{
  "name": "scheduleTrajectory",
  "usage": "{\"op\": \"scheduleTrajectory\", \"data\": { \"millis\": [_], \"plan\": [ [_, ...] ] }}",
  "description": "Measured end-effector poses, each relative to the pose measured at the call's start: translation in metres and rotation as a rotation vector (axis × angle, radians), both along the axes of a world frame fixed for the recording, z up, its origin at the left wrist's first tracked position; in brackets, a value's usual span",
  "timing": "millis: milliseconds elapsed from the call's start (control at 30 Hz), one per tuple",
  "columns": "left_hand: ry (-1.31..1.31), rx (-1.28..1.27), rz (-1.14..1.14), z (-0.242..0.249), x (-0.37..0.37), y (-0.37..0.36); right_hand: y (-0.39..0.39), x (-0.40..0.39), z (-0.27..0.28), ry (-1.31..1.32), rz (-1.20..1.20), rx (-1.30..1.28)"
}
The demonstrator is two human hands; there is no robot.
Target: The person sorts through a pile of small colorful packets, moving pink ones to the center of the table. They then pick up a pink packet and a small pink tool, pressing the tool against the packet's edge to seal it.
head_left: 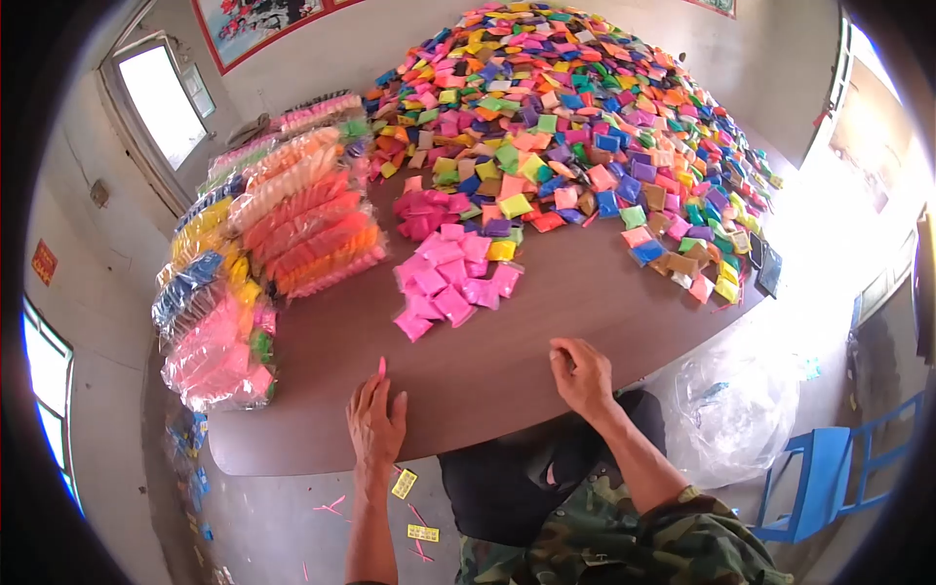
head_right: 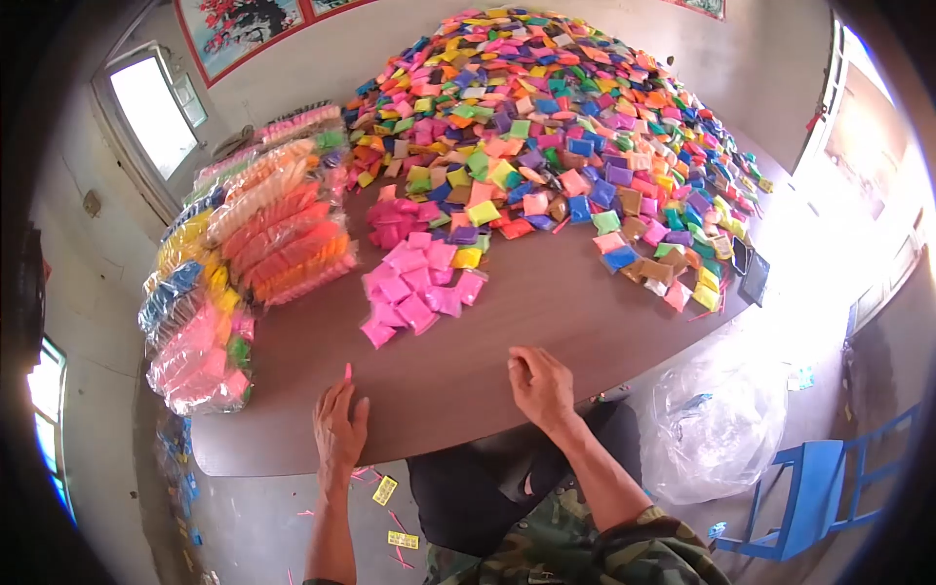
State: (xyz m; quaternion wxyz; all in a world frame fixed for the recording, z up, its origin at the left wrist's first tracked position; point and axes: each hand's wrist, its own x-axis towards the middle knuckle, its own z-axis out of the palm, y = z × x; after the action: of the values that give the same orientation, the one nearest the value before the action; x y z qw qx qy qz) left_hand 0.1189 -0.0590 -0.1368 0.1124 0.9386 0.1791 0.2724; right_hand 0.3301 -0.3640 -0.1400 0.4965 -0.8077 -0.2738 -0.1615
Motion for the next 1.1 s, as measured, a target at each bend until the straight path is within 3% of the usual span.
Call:
{"op": "scheduleTrajectory", "data": {
  "millis": [167, 467, 800, 900, 1100],
  "plan": [
    [-0.021, 0.039, 0.026, -0.021, 0.007, 0.01, -0.007, -0.004, 0.004, 0.077, 0.022, 0.038],
    [-0.018, 0.075, 0.253, -0.016, 0.022, 0.037, -0.006, 0.004, -0.004, 0.081, 0.086, 0.086],
    [-0.042, 0.021, 0.267, -0.018, 0.022, 0.038, 0.003, 0.003, 0.005, 0.153, 0.099, -0.074],
    [-0.029, 0.007, 0.272, -0.014, 0.022, 0.034, 0.02, 0.0, 0.017, -0.075, 0.156, -0.182],
    [-0.048, 0.028, 0.271, -0.015, 0.021, 0.035, 0.059, 0.001, 0.008, -0.152, 0.261, -0.304]
  ]
}}
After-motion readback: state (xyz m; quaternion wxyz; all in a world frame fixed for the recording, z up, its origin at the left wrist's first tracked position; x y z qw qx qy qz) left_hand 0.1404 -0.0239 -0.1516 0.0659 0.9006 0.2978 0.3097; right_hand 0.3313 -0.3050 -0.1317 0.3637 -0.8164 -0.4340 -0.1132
